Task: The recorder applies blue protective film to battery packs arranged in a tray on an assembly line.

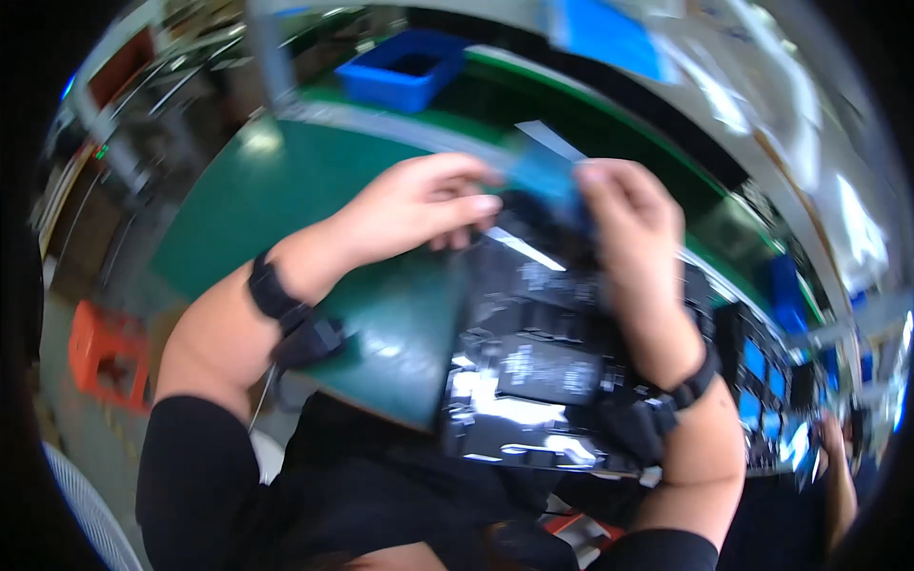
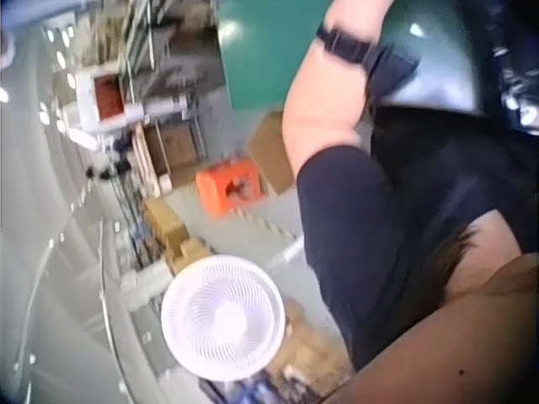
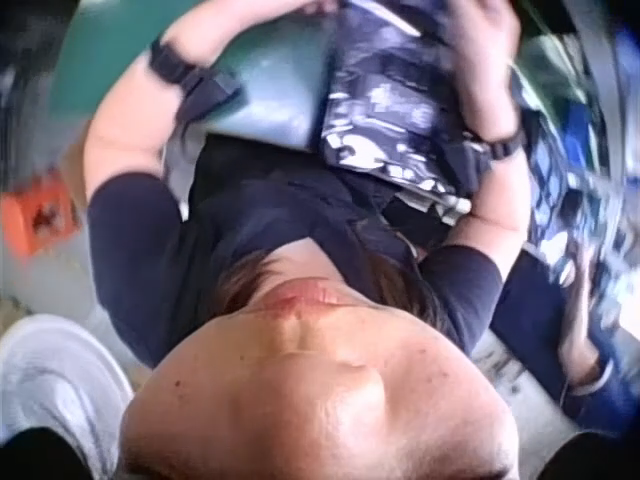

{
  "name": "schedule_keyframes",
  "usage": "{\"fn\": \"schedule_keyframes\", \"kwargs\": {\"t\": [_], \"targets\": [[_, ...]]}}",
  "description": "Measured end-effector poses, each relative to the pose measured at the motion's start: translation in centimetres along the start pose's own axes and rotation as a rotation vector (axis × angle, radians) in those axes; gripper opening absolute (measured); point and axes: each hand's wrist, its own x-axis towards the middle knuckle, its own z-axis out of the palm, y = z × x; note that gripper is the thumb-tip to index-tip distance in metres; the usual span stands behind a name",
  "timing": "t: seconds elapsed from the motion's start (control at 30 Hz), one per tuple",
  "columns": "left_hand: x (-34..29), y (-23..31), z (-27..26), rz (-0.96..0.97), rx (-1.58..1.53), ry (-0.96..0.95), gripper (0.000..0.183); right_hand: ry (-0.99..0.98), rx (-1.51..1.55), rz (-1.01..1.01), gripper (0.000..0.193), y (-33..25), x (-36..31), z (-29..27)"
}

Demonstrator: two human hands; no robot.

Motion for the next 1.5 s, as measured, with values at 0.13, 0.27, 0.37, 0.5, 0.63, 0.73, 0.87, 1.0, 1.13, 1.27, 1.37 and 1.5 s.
{"fn": "schedule_keyframes", "kwargs": {"t": [0.13,0.27,0.37,0.5,0.63,0.73,0.87,1.0,1.13,1.27,1.37,1.5], "targets": [[0.8,-0.9,-0.1,0.180,0.025,-0.014,0.021,0.031,0.198,0.209,0.028,1.4,0.5,-2.7],[-2.0,4.7,-1.2,0.268,0.406,-0.056,0.020,-0.204,0.460,0.351,0.025,1.1,0.9,-4.1],[-6.8,7.9,-1.6,0.188,0.564,-0.075,0.022,-0.443,0.446,0.338,0.020,0.1,0.1,-3.3],[-14.6,7.0,-4.4,0.223,0.436,-0.171,0.023,-0.663,0.392,0.285,0.017,-1.8,-2.2,-1.1],[-26.9,4.0,-9.6,-0.301,-0.204,0.004,0.014,-0.538,0.423,0.350,0.017,0.3,-0.2,-1.4],[-36.0,-3.8,-13.1,-0.401,-0.541,0.675,0.011,-0.250,0.424,0.353,0.029,2.0,-0.3,-2.2],[-47.0,-18.7,-14.1,-0.638,-0.481,1.772,0.004,-0.285,0.293,0.370,0.030,1.9,0.4,-2.5],[-54.5,-26.0,-12.3,-0.744,-0.487,2.161,0.023,-0.372,0.293,0.450,0.031,2.5,1.0,-3.6],[-57.0,-28.0,-13.3,-0.616,-0.386,2.322,0.044,-0.312,0.197,0.416,0.035,4.0,1.0,-5.4],[-55.5,-29.9,-15.2,-0.677,-0.308,2.306,0.076,-0.218,0.210,0.430,0.039,4.1,1.0,-6.8],[-54.3,-31.7,-13.3,-1.017,-0.121,2.110,0.093,-0.118,0.133,0.412,0.040,4.2,1.5,-6.8],[-52.4,-33.6,-9.7,-1.682,0.350,1.077,0.073,-0.293,0.175,0.448,0.040,4.1,1.7,-7.7]]}}
